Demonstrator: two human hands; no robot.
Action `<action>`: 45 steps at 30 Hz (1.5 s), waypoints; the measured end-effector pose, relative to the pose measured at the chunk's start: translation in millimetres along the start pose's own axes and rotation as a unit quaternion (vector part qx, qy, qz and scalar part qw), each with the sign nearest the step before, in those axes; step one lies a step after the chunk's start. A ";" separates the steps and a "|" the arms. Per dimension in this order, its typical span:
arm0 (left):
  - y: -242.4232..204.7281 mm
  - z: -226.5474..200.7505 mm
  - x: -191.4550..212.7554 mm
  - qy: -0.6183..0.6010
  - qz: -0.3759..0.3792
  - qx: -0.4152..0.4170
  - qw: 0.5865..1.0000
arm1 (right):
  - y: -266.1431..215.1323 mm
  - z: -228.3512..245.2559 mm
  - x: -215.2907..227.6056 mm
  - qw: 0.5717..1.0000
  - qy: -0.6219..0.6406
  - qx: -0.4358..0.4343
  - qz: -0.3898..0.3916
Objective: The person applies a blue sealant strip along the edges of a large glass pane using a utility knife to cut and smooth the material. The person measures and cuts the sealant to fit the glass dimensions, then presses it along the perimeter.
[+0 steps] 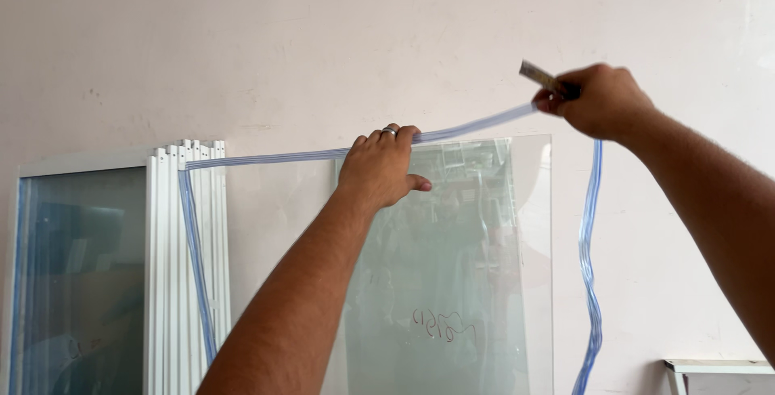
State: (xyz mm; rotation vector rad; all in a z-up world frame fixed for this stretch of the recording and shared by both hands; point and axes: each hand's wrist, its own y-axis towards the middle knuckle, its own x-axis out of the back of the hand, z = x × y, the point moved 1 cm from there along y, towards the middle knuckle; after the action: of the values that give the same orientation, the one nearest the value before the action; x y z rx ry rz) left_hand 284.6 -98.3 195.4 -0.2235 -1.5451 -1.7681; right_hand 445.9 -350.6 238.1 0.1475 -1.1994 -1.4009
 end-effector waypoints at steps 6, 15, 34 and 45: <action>0.0 -0.2 17.1 -0.018 0.115 0.053 0.992 | -8.8 23.7 19.4 0.998 -0.039 0.014 -0.049; 2.9 5.4 15.2 -0.051 0.077 0.027 0.995 | 0.1 32.0 4.4 0.993 -0.113 -0.010 -0.042; 29.5 -40.3 15.7 -0.069 0.116 0.025 0.991 | 2.4 2.6 -5.3 0.999 0.017 0.026 0.009; 34.5 -48.5 39.5 -0.021 0.221 0.068 0.973 | -3.4 17.7 7.1 0.999 -0.012 0.040 0.010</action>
State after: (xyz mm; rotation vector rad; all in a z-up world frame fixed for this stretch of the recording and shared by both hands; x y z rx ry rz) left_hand 295.6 -158.0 232.8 -0.4980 -1.4989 -1.3116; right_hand 429.4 -347.4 247.7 0.1749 -1.2746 -1.3417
